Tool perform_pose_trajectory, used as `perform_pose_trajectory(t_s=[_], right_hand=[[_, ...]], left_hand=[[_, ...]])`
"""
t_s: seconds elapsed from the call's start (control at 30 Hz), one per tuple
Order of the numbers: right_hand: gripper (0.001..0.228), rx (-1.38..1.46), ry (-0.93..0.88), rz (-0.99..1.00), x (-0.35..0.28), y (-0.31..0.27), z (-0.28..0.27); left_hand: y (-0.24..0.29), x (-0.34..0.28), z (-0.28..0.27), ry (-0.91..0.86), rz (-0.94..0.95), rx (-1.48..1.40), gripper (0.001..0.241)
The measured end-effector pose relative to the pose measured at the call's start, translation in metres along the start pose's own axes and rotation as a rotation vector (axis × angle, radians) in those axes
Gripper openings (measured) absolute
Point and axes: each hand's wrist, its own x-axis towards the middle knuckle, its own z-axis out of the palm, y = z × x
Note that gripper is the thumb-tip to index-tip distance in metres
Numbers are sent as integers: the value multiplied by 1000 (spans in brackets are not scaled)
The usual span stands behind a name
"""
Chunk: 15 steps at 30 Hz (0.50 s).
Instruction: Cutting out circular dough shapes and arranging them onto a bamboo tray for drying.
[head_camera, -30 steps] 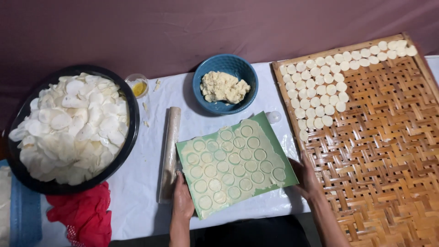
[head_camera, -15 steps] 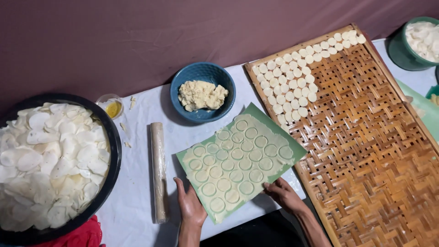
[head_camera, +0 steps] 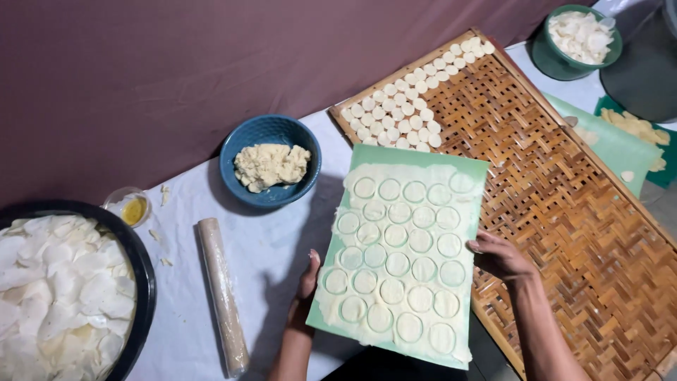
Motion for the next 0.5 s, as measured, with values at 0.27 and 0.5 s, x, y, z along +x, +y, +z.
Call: perform_pose_trajectory(t_s=[0.27,0.5], right_hand=[[58,63,212,178,49,73,-64],[40,-112,487,293,66,-32,23]], left_hand=[[29,4,18,-135,99,247,55],[-10,-33,57,-80,186,176,63]])
